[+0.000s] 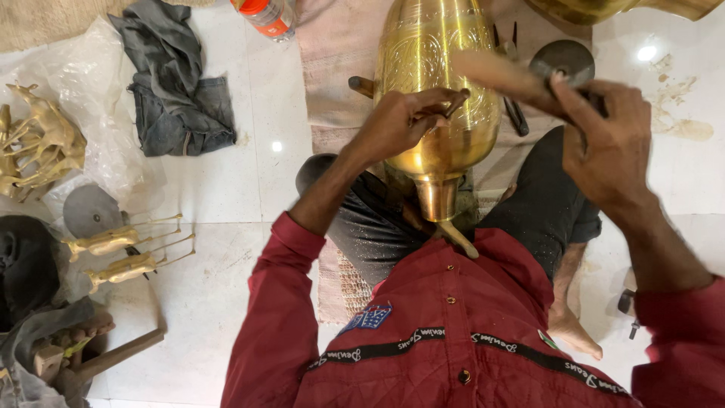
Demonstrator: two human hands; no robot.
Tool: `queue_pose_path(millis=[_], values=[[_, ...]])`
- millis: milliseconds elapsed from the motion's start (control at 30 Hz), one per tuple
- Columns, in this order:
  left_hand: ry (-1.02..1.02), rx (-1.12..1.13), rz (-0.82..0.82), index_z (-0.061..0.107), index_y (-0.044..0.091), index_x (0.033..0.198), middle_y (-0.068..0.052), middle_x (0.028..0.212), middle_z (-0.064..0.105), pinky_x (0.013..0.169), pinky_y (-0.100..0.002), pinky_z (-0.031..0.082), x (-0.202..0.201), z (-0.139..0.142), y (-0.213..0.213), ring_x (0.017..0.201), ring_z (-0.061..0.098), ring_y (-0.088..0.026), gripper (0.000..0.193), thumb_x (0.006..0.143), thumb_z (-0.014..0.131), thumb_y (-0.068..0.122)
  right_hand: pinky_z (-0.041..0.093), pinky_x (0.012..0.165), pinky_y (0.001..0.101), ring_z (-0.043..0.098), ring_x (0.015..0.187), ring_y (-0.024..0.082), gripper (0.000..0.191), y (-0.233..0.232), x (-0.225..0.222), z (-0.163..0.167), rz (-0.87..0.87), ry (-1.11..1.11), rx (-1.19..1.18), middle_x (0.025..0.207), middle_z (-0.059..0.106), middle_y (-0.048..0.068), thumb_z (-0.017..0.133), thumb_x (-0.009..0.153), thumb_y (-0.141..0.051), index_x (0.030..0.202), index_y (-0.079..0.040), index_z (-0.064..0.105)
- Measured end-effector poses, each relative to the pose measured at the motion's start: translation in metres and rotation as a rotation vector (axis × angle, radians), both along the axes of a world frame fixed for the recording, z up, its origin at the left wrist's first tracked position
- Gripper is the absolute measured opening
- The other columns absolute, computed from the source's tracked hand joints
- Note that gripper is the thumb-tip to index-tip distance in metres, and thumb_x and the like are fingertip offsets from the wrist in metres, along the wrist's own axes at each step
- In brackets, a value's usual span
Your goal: The person sits on the floor with a brass vase held between the legs and engraves a decorative pattern into its surface. They hold a chisel against the metal with one hand and strike it with a wooden mallet in the other, repositioning the chisel repeatedly to work new areas of the design.
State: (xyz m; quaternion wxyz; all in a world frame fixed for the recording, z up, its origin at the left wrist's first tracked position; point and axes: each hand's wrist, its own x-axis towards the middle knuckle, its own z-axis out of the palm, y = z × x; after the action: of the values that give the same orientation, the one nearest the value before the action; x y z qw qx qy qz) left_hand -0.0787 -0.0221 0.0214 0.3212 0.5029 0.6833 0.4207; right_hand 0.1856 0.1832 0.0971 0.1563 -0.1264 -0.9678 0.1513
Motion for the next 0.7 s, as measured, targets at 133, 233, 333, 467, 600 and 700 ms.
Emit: queue_pose_path(millis=[133, 233, 333, 467, 600, 700], values=[[-0.155, 0.147, 0.152, 0.059, 0.011, 0.143, -0.012, 0.123, 0.077, 0.094, -0.037, 0.068, 0.013, -0.007, -0.01, 0.106, 0.08, -0.022, 0.046, 0.099, 0.073, 0.009, 0.052, 0.093, 0.0425, 0.058, 0.115, 0.035, 0.069, 0.004, -0.028, 0.025, 0.041, 0.146, -0.292, 0.13, 0.051, 0.023, 0.065, 0.098, 0.004, 0.162, -0.01, 0.044], [-0.221, 0.189, 0.299, 0.059, 0.009, 0.143, -0.013, 0.121, 0.078, 0.094, -0.037, 0.067, 0.023, -0.012, -0.017, 0.105, 0.08, -0.022, 0.047, 0.098, 0.073, 0.006, 0.052, 0.09, 0.0416, 0.061, 0.107, 0.027, 0.066, 0.013, -0.048, 0.054, 0.19, -0.199, 0.428, 0.128, 0.058, 0.01, 0.071, 0.102, 0.002, 0.16, -0.025, 0.056], [-0.307, 0.27, 0.429, 0.059, 0.008, 0.142, -0.014, 0.125, 0.075, 0.093, -0.035, 0.068, 0.036, -0.017, -0.017, 0.107, 0.077, -0.02, 0.046, 0.098, 0.071, 0.003, 0.05, 0.096, 0.0422, 0.057, 0.114, 0.03, 0.061, 0.002, -0.073, 0.069, 0.299, 0.014, 0.084, 0.131, 0.054, 0.017, 0.064, 0.099, 0.002, 0.157, -0.014, 0.049], [-0.435, 0.355, 0.622, 0.058, 0.005, 0.144, -0.015, 0.119, 0.078, 0.094, -0.032, 0.064, 0.057, -0.026, -0.02, 0.107, 0.076, -0.017, 0.046, 0.1, 0.07, -0.001, 0.048, 0.089, 0.0436, 0.06, 0.108, 0.027, 0.071, -0.001, -0.093, 0.096, 0.385, -0.155, 0.531, 0.12, 0.062, 0.009, 0.074, 0.079, -0.005, 0.147, -0.023, 0.065], [-0.47, 0.399, 0.791, 0.061, -0.001, 0.14, -0.015, 0.115, 0.078, 0.093, -0.031, 0.064, 0.075, -0.036, -0.018, 0.104, 0.075, -0.016, 0.043, 0.098, 0.072, -0.001, 0.047, 0.098, 0.0428, 0.057, 0.112, 0.026, 0.07, -0.011, -0.111, 0.106, 0.432, -0.055, 0.401, 0.124, 0.058, 0.01, 0.07, 0.089, -0.003, 0.156, -0.018, 0.06], [-0.53, 0.516, 0.862, 0.057, -0.004, 0.14, -0.016, 0.115, 0.076, 0.094, -0.03, 0.062, 0.086, -0.041, -0.013, 0.104, 0.073, -0.016, 0.043, 0.099, 0.07, -0.001, 0.047, 0.094, 0.0425, 0.057, 0.107, 0.024, 0.064, -0.014, -0.116, 0.113, 0.501, -0.072, 0.608, 0.119, 0.06, 0.006, 0.073, 0.09, -0.003, 0.151, -0.024, 0.063]])
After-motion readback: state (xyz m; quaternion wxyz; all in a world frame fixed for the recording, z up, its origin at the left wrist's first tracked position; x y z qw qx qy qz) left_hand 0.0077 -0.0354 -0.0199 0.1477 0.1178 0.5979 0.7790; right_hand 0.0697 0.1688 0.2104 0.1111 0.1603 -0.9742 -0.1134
